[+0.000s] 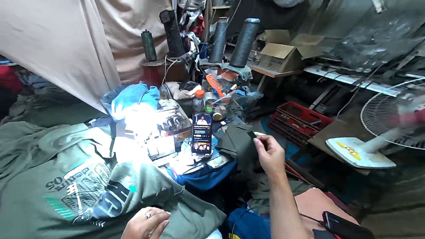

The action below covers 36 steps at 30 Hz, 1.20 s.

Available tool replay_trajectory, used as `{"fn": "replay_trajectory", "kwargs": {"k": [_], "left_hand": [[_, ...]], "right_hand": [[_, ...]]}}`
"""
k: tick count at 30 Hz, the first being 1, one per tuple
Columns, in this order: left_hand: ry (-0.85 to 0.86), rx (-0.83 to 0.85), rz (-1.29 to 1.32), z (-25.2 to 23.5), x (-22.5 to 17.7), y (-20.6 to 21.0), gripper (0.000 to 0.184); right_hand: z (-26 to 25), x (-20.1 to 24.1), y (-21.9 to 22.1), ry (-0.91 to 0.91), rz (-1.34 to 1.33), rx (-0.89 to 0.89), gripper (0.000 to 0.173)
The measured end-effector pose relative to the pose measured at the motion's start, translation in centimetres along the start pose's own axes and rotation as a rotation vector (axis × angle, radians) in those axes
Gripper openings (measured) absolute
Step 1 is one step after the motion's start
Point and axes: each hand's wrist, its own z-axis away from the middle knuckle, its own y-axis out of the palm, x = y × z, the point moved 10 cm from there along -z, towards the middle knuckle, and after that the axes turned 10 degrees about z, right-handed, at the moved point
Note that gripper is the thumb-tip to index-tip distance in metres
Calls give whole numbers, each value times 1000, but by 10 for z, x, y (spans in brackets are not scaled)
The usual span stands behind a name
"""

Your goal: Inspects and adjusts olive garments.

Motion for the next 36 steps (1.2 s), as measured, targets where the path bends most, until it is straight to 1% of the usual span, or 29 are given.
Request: {"fn": "replay_trajectory", "kwargs": {"k": [2,4,5,7,8,9,10,12,13,14,16,17,18,19,20,22,24,26,28,29,31,34,36], "left_hand": [[25,-39,56,-8,-4,-3,18],[86,-91,117,-18,-8,-3,19],[98,-111,128,-22,-9,-2,28],[46,-99,98,-29,-8,-3,62],[-1,-69,66,-31,-4,-4,77],[-43,-33,42,-29,1,-9,83],[-75,9,26,-24,8,-15,76],[-122,82,6,-7,24,-32,37],[-155,115,-2,3,32,-43,26],[-209,129,10,11,42,-56,23],[-348,59,86,21,60,-90,27],[-418,-11,126,23,68,-108,25],[-468,-91,154,24,76,-123,22],[-498,-173,173,24,84,-136,18],[-509,-249,166,26,92,-146,14],[-526,-408,111,31,107,-160,14],[-495,-526,6,34,111,-167,16],[-451,-576,-59,32,108,-164,19],[-427,-582,-73,25,98,-155,20],[-422,-576,-72,21,93,-150,20],[-405,-579,-76,12,85,-141,25],[-380,-598,-58,4,80,-130,38],[-374,-609,-51,4,81,-125,38]], "right_hand": [[12,52,-5,-92,-76,105,16],[38,106,8,-220,-284,266,11],[57,131,21,-276,-425,368,11],[99,173,50,-328,-748,571,13],[119,189,68,-302,-924,661,15],[139,200,88,-227,-1104,742,16],[157,209,109,-109,-1282,814,15],[185,222,149,210,-1603,933,13],[191,227,165,351,-1713,956,13],[189,230,178,461,-1778,954,15],[170,225,204,638,-1765,860,20],[155,219,216,704,-1715,783,20],[140,210,226,743,-1606,695,17],[125,199,234,741,-1440,610,16],[112,189,240,693,-1298,555,18],[97,174,244,607,-1139,446,23],[98,165,241,540,-970,381,19],[114,171,236,420,-927,383,17],[131,188,236,298,-902,425,7],[140,197,239,243,-874,460,5],[151,216,245,155,-827,529,7],[156,240,253,102,-835,606,8],[160,248,262,136,-855,677,7]]}}
